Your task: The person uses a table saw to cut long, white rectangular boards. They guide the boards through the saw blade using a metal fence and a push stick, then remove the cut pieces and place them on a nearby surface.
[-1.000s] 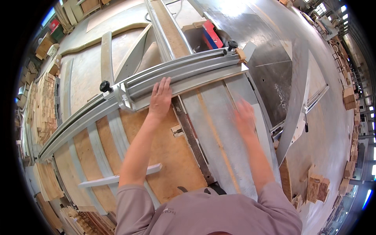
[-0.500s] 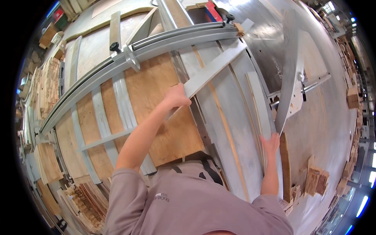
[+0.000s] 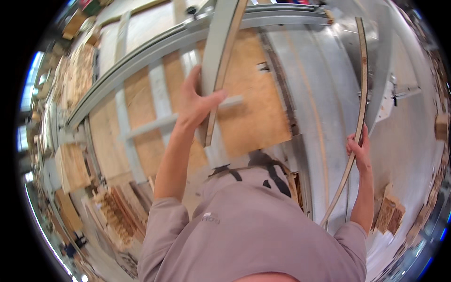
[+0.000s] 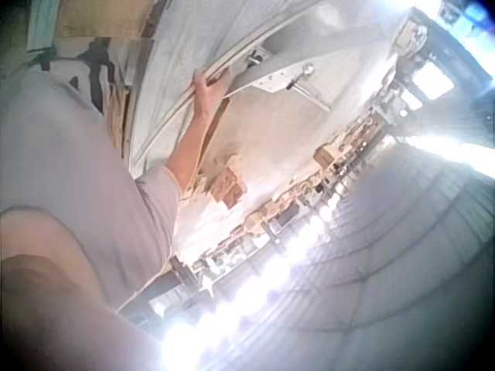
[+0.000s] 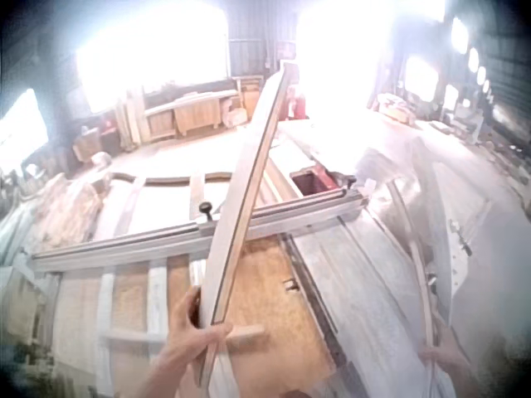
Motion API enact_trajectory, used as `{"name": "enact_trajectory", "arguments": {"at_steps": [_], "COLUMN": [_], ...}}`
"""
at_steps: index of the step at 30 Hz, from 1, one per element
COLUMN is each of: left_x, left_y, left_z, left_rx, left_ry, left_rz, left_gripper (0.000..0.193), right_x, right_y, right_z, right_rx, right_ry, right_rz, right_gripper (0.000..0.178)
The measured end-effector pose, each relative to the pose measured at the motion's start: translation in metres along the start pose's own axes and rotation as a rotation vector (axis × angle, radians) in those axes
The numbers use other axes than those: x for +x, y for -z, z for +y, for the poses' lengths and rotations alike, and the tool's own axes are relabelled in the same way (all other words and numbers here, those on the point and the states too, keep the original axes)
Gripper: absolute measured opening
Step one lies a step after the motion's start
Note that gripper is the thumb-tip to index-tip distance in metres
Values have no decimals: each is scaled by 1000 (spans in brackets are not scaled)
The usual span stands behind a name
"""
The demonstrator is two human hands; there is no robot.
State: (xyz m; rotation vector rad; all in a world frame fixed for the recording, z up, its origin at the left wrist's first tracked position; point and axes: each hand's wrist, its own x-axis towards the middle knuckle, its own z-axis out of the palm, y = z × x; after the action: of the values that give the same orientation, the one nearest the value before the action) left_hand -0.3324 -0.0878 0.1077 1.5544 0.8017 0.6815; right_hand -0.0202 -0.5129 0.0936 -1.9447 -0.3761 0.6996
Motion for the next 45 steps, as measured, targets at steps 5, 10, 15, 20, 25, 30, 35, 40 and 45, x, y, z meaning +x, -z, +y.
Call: {"name": "enact_trajectory", "arguments": {"at_steps": [5,10,15,20,25,30,35,40,45], "left_x": [-88,-207,-308,-321,-282,-255,-244,-227,-182], "left_y": [147,261,329,359,336,328,324,301,288], "left_z": [-13,-33,-86,-102,-112,-96,-96,-62,-78], "left_rx": [213,274,663,780,591,644,736,886,1076], "left_ry": [-80,104,177,168,39,2,-58,-95,-311], "left_rz": [332,671,687,541,453,429,455,419,158], "left_gripper": [63,69,72,64,55,51,51,50,55], "right_x": [-21,-42,-74,-105,-117,-139,-132,-132,-175], "right_y": [-159,-329,-433,-442,-437,-393,-366,-353,-315], "right_z": [-13,-43,-23,-4,-6,-6,-12,-4,13], "right_rx": [-642,-827,-936,-954,-990,-1047,-1065,-1049,-978], "right_ry": [652,790,920,993,974,983,938,806,540], "right_rz": [66,-245,-486,-576,-614,-578,-521,-546,-529], "right_gripper": [95,94,85,81,80,79,76,75,66]}}
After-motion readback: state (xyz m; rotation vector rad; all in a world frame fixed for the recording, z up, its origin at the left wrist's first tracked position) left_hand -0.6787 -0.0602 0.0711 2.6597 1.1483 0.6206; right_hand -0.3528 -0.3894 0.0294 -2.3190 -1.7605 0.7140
